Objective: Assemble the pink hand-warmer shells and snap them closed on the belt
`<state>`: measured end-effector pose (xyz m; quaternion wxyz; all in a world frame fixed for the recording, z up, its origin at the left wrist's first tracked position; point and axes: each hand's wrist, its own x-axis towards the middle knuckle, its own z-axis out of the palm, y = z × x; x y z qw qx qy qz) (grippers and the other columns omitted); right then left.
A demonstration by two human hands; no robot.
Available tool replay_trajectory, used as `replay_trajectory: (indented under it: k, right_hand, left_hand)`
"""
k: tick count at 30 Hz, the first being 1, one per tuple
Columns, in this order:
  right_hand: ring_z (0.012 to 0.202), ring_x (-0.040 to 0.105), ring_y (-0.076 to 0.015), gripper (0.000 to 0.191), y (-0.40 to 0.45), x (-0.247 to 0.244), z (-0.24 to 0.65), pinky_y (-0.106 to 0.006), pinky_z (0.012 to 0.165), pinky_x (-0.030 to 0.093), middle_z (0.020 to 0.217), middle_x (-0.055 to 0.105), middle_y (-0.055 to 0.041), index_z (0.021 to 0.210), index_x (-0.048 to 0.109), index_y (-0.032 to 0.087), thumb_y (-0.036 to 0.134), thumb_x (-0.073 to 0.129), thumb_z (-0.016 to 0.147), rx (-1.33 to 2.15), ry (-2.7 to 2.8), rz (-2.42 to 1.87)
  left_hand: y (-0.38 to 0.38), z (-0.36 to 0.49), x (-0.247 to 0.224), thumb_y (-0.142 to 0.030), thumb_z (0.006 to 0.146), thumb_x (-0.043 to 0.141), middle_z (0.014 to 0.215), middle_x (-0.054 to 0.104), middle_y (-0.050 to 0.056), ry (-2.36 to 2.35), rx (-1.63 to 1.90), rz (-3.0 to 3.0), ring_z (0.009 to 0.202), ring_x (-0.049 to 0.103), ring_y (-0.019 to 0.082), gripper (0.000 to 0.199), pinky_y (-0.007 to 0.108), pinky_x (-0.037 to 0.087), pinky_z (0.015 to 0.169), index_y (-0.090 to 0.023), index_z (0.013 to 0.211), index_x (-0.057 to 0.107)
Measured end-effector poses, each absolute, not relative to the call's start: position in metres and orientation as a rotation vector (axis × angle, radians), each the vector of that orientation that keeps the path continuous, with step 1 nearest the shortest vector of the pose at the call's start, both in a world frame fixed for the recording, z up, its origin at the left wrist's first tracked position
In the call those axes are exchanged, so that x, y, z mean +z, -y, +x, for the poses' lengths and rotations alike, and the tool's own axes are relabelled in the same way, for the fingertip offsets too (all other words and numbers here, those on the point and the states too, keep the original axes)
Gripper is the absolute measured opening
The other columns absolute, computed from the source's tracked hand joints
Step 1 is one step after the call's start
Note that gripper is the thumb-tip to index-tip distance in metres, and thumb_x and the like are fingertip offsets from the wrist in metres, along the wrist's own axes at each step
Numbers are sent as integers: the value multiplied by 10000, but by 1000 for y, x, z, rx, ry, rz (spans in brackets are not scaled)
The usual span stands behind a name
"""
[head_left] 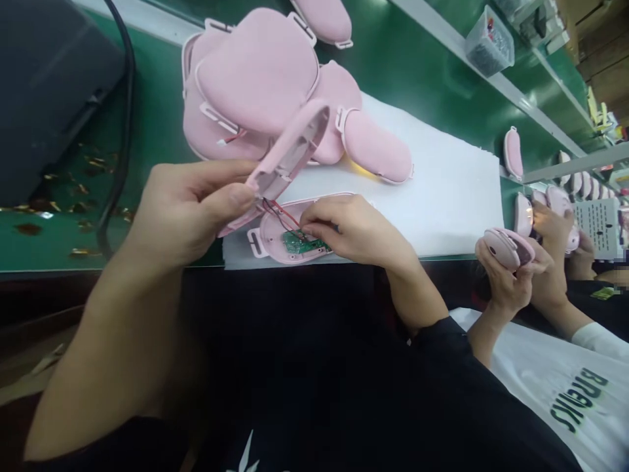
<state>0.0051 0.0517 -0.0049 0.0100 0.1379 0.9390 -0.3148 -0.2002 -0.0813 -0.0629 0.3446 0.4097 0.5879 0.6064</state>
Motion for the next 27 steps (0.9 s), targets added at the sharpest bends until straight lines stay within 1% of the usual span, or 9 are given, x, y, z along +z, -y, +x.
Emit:
replay_trajectory:
  k: [3,5,8,12,15,17,19,24,27]
  right_hand:
    - [971,696,-186,183,-51,-9,9,-314,903,479,1051,789,-49,1069,756,179,150,576,1053,-988,-2958,402]
    - [1006,708,-188,195,-50,-12,8,-318,933,483,1076,800,-49,1076,759,187,135,573,1049,-993,-2967,368]
    - [992,710,-186,200,-49,-12,6,-318,928,492,1054,804,-37,1041,764,201,134,575,1038,-988,-2970,352]
    - [932,703,-181,214,-49,-8,3,-314,884,516,1034,794,-38,1111,762,188,155,572,1020,-966,-2948,415]
    - [938,719,-181,247,-50,-5,2,-314,899,533,1006,796,-34,1055,777,184,140,536,1025,-980,-2939,404]
    - [957,731,-187,243,-52,-4,2,-316,903,542,1013,801,-36,997,783,180,140,545,1023,-995,-2948,358]
    - [964,738,-191,224,-54,-3,3,-321,908,554,1015,805,-32,979,782,179,138,565,1014,-1019,-2952,325]
    - [966,734,-193,227,-57,-7,8,-341,917,581,1017,789,-9,1004,778,205,152,558,1025,-990,-2965,305]
    - [967,729,-202,219,-57,-12,12,-348,884,582,1024,776,-16,1026,770,215,193,554,1054,-902,-3001,343]
  left_hand:
    - [88,-195,-47,-623,921,796,1012,806,17,-1565,1509,1216,958,750,221,521,283,606,846,-223,1247,869]
    - [91,-193,-36,-545,967,742,1094,821,18,-1599,1421,1283,996,758,229,463,287,618,894,-209,1263,860]
    - [93,-191,-23,-498,972,704,1078,824,17,-1597,1340,1320,948,758,224,441,285,630,859,-195,1253,855]
    - [93,-187,-15,-469,982,682,998,816,-4,-1551,1348,1364,877,744,199,421,274,614,808,-211,1275,840]
    - [91,-186,-11,-505,969,630,920,798,-16,-1607,1291,1415,795,709,192,438,297,571,759,-231,1229,851]
    - [89,-186,-9,-582,967,569,857,784,-12,-1690,1231,1474,728,666,194,472,321,476,668,-250,1118,869]
    - [87,-186,-7,-637,964,523,848,786,-8,-1729,1183,1505,712,659,199,510,340,399,629,-263,1007,867]
    - [82,-185,-1,-627,930,511,854,786,-38,-1662,1146,1495,795,716,203,468,332,404,668,-320,1010,854]
    - [80,-184,0,-693,888,473,790,737,-14,-1707,1091,1506,801,712,232,530,319,417,681,-295,890,822]
